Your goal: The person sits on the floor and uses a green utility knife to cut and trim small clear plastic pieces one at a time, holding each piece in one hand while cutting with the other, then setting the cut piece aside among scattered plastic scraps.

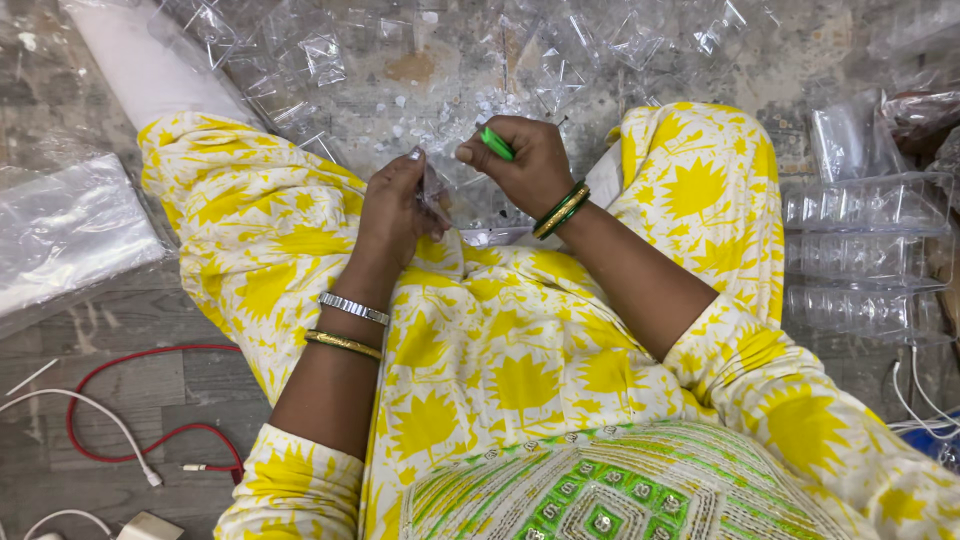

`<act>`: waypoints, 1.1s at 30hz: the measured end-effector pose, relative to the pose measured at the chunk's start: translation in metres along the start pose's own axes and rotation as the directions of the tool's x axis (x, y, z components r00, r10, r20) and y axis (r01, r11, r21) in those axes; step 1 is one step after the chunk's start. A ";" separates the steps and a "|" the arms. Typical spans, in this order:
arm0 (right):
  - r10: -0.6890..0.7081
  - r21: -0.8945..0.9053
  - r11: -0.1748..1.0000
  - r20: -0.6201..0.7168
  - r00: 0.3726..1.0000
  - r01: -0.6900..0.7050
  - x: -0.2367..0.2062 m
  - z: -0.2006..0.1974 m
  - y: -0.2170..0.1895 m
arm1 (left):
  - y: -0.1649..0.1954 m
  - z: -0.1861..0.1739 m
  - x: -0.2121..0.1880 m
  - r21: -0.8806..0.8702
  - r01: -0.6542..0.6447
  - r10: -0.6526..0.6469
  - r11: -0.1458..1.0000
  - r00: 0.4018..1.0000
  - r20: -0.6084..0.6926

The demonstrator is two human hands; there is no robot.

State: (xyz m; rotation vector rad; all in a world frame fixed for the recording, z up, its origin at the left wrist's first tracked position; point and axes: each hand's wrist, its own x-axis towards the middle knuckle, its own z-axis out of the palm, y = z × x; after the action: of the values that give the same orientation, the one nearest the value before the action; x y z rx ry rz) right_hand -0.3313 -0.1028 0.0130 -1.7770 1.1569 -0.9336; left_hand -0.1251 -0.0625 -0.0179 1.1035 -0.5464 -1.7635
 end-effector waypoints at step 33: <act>0.168 0.261 0.945 0.134 0.977 -0.199 -0.007 0.007 0.003 | -0.004 0.000 -0.003 -0.005 -0.376 0.374 0.927 0.923 -0.089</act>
State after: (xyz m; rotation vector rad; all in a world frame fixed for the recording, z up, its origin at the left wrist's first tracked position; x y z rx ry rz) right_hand -0.3277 -0.0957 0.0067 -1.4537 1.0483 -0.8291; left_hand -0.1266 -0.0579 -0.0192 0.9797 -0.6368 -1.3787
